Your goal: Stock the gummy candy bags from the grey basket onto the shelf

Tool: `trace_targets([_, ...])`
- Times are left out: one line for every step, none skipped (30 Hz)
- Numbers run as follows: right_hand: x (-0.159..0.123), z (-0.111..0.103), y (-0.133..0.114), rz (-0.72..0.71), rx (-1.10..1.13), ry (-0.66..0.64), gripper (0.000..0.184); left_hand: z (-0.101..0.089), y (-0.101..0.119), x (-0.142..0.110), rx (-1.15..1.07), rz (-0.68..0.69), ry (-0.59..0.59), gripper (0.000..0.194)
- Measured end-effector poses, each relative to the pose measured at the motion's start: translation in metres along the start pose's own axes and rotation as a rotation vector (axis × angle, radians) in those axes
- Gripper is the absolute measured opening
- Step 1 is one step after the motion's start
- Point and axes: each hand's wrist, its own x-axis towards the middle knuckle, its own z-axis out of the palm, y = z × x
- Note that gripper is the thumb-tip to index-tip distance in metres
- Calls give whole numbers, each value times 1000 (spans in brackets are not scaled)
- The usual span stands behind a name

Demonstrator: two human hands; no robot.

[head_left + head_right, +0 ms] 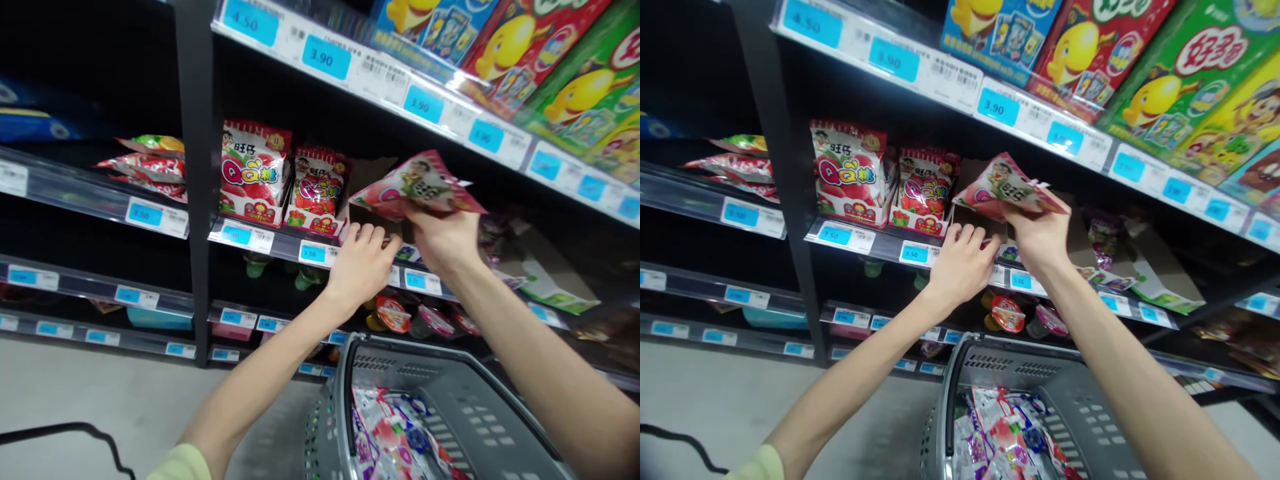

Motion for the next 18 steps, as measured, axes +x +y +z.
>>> trace_targets([6, 4, 5, 56, 15, -44, 36, 0, 0, 0, -1, -4, -4, 30])
trace_targets([12, 7, 9, 116, 46, -72, 36, -1, 0, -1, -3, -8, -7, 30])
trace_targets([17, 10, 11, 168, 78, -83, 37, -1, 0, -1, -5, -10, -8, 30])
trace_targets([22, 13, 12, 205, 95, -79, 39, -1, 0, -1, -8, -9, -7, 29])
trace_targets([26, 14, 12, 213, 108, -52, 41, -1, 0, -2, -12, -5, -3, 30])
trace_targets([30, 16, 11, 198, 114, -16, 43, -1, -1, -2, -18, 0, 1, 30])
trace_targets([33, 16, 11, 170, 110, 15, 45, -1, -1, -2, -23, 3, 5, 30])
trace_targets([36, 16, 11, 146, 100, 35, 47, -1, -1, -3, -29, 6, 7, 30])
trace_targets([38, 15, 12, 134, 81, 46, 47, 0, -1, -3, -33, 7, 7, 29])
trace_targets([40, 14, 14, 142, 52, 49, 45, 0, -2, -3, -35, 8, 6, 29])
trace_targets([42, 13, 16, 168, 10, 32, 42, 0, -2, -3, -37, 7, 3, 29])
trace_targets([44, 12, 20, 201, -45, -1, 39, 0, -2, -2, -40, 4, 0, 29])
trace_targets([46, 13, 24, 230, -126, -41, 37, 1, -2, -2, -43, 2, -3, 30])
trace_targets([50, 14, 27, 241, -236, -80, 36, 1, -1, -2, -47, 0, -6, 30])
trace_targets([53, 16, 30, 235, -375, -110, 39, 1, -1, -2, -51, -2, -8, 31])
trace_targets([57, 20, 32, 221, -525, -125, 44, 1, -1, -2, -56, -3, -10, 31])
trace_targets([60, 24, 32, 200, -668, -117, 52, 1, -2, -2, -60, -2, -12, 31])
trace_targets([63, 29, 32, 177, -785, -80, 63, 1, -2, -2, -63, 1, -12, 31])
